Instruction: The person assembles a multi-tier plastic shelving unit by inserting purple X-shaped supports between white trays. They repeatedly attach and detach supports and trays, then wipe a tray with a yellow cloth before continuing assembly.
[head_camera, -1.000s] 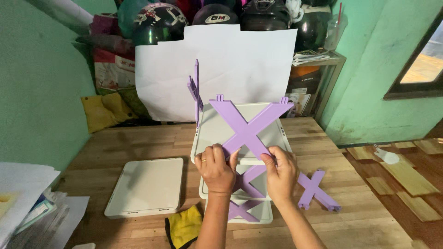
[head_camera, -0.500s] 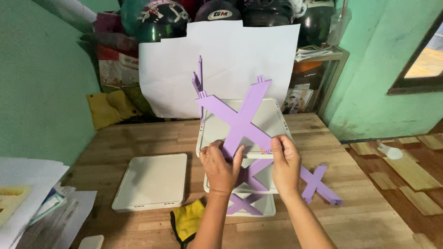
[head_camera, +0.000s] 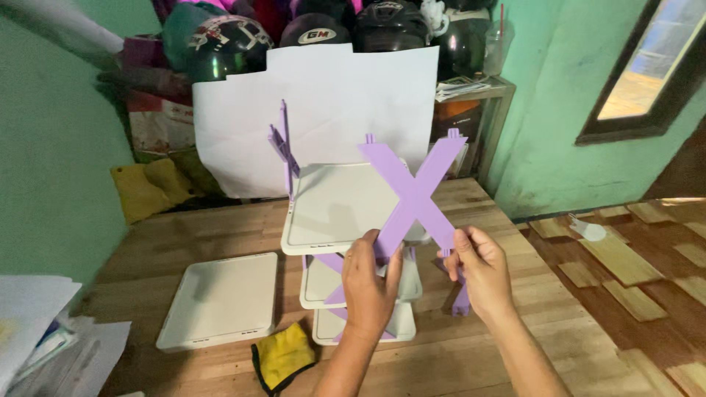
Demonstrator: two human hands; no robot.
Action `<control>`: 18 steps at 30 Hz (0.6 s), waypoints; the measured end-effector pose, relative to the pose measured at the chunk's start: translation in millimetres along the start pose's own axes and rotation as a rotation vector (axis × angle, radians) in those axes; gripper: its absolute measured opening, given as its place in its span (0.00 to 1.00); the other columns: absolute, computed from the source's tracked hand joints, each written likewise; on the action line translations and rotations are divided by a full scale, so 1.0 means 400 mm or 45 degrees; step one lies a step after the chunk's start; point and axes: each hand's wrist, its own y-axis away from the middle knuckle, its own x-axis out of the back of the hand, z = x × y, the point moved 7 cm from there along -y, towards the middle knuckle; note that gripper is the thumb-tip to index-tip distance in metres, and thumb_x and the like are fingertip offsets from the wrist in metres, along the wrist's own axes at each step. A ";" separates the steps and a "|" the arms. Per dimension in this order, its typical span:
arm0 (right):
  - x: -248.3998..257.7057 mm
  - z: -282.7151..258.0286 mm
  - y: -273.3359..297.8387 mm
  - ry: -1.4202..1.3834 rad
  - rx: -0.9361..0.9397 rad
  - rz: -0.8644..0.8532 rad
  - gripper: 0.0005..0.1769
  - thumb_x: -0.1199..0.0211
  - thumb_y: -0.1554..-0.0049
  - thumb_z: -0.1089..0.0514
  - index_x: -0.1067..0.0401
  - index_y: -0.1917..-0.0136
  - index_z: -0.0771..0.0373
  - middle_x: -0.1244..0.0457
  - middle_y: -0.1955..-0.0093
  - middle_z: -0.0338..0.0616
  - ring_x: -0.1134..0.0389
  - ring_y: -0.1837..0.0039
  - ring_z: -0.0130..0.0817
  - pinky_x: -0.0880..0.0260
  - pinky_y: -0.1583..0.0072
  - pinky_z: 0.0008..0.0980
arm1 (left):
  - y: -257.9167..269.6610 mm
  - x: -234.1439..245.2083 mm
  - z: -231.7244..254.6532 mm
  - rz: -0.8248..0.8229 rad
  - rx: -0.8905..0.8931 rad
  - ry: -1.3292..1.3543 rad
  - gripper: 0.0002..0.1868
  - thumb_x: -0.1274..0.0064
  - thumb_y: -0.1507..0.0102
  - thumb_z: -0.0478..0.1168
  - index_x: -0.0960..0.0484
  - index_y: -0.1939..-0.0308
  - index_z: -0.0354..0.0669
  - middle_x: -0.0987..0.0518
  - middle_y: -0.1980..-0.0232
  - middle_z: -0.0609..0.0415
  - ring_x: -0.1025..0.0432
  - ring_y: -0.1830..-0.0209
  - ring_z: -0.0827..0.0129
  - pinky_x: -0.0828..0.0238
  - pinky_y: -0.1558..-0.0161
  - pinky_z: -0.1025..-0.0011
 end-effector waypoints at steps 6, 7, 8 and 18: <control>0.258 -0.002 -0.005 -0.171 -0.009 0.030 0.10 0.41 0.35 0.56 0.30 0.46 0.64 0.36 0.57 0.42 0.39 0.60 0.25 0.40 0.59 0.25 | 0.088 -0.201 0.105 -0.124 -0.052 0.111 0.21 0.39 0.35 0.38 0.28 0.43 0.30 0.23 0.61 0.39 0.27 0.63 0.45 0.30 0.60 0.55; 0.307 0.001 -0.004 -0.161 -0.018 0.050 0.10 0.41 0.36 0.57 0.29 0.44 0.64 0.36 0.56 0.40 0.39 0.59 0.25 0.39 0.58 0.25 | 0.111 -0.249 0.103 -0.177 0.017 0.096 0.22 0.39 0.36 0.39 0.28 0.43 0.30 0.23 0.63 0.38 0.26 0.65 0.45 0.30 0.62 0.54; 0.353 0.007 -0.005 -0.138 -0.037 0.074 0.10 0.40 0.37 0.60 0.29 0.43 0.64 0.36 0.55 0.39 0.38 0.57 0.25 0.38 0.56 0.25 | 0.132 -0.299 0.098 -0.231 0.083 0.079 0.23 0.39 0.36 0.41 0.29 0.44 0.30 0.23 0.66 0.38 0.26 0.67 0.44 0.30 0.64 0.53; 0.645 0.344 -0.003 0.446 -0.035 0.246 0.21 0.27 0.50 0.64 0.25 0.43 0.66 0.31 0.50 0.41 0.32 0.49 0.28 0.32 0.49 0.26 | 0.452 -0.679 -0.131 -0.749 0.510 0.005 0.27 0.44 0.34 0.44 0.34 0.36 0.34 0.21 0.59 0.32 0.23 0.61 0.40 0.27 0.61 0.51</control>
